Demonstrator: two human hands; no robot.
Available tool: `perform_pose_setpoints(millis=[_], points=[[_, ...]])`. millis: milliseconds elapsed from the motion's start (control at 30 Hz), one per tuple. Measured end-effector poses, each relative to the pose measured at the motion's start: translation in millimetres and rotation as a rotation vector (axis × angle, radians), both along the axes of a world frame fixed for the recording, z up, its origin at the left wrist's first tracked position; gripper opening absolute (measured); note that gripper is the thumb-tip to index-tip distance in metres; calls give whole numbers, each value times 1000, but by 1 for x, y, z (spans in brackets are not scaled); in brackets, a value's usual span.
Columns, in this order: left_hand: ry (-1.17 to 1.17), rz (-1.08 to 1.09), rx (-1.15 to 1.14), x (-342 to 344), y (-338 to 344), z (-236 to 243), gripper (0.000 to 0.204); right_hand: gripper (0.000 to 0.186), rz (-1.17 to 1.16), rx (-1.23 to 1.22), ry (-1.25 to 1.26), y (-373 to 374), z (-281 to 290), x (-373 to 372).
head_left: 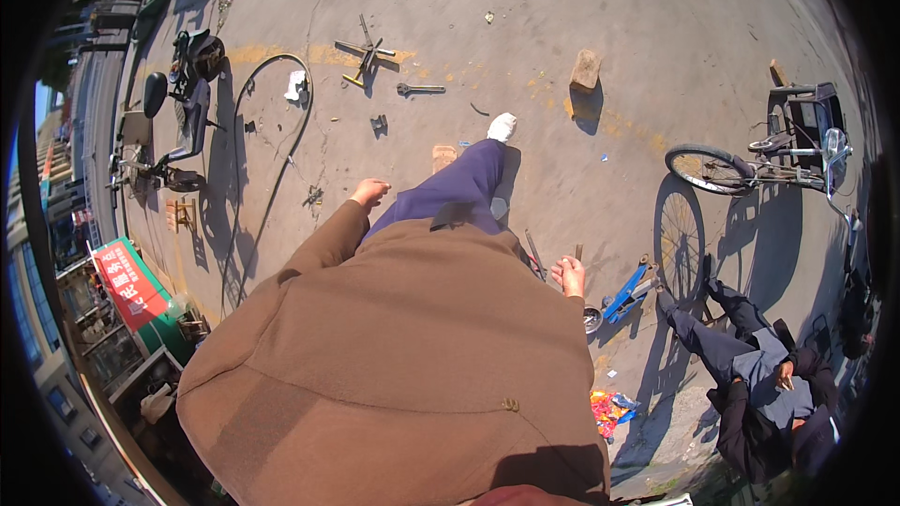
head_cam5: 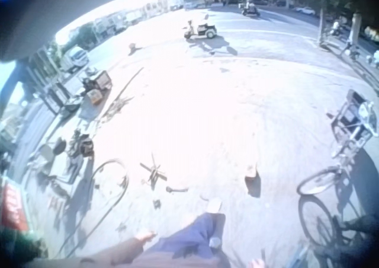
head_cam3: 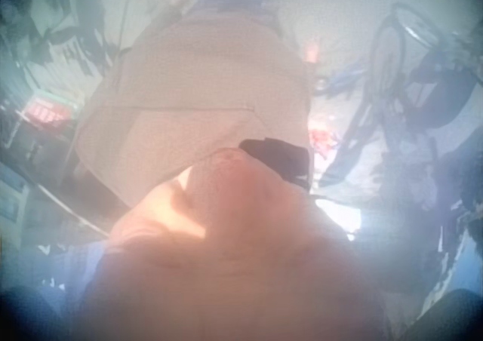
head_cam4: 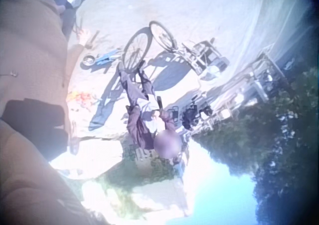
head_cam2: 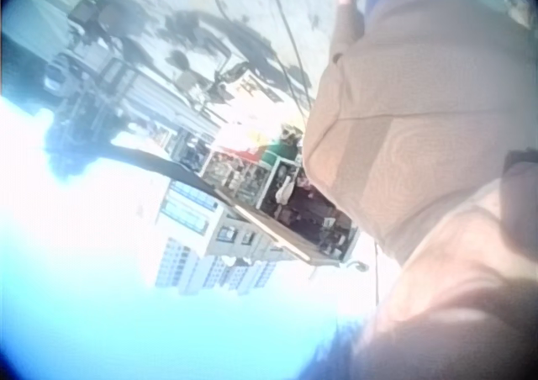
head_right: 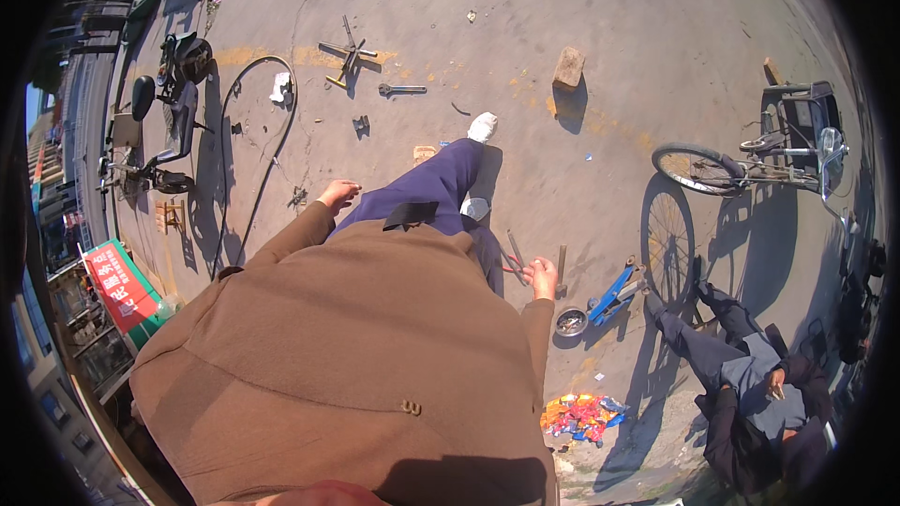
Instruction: The person removes the inner tube from a bicycle tire, inserts it back into the tire, and inflates it using a hand pump. They then place the wheel back onto the bicycle frame.
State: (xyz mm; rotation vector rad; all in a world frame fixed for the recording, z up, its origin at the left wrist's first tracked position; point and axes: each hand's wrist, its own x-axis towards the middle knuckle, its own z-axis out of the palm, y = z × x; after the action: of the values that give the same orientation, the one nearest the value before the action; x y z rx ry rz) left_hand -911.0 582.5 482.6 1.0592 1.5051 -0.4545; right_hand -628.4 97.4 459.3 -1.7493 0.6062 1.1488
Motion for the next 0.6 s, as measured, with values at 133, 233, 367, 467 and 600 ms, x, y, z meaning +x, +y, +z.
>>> perform_pose_setpoints(millis=[133,233,367,467,600], points=[[54,-94,-32,39,38,-18,33,27,-22,-63,157,-20,-37,-31],[71,-86,-48,88,71,-34,30,24,-14,-154,174,-21,-32,-21],[-77,-87,-11,192,113,-41,26,20,-102,-239,125,-7,-6,22],[-231,-146,0,272,146,-37,29,19,-155,-243,0,32,18,88],[-315,-193,-67,366,189,-36,35,28,-249,-86,-176,106,48,184]])
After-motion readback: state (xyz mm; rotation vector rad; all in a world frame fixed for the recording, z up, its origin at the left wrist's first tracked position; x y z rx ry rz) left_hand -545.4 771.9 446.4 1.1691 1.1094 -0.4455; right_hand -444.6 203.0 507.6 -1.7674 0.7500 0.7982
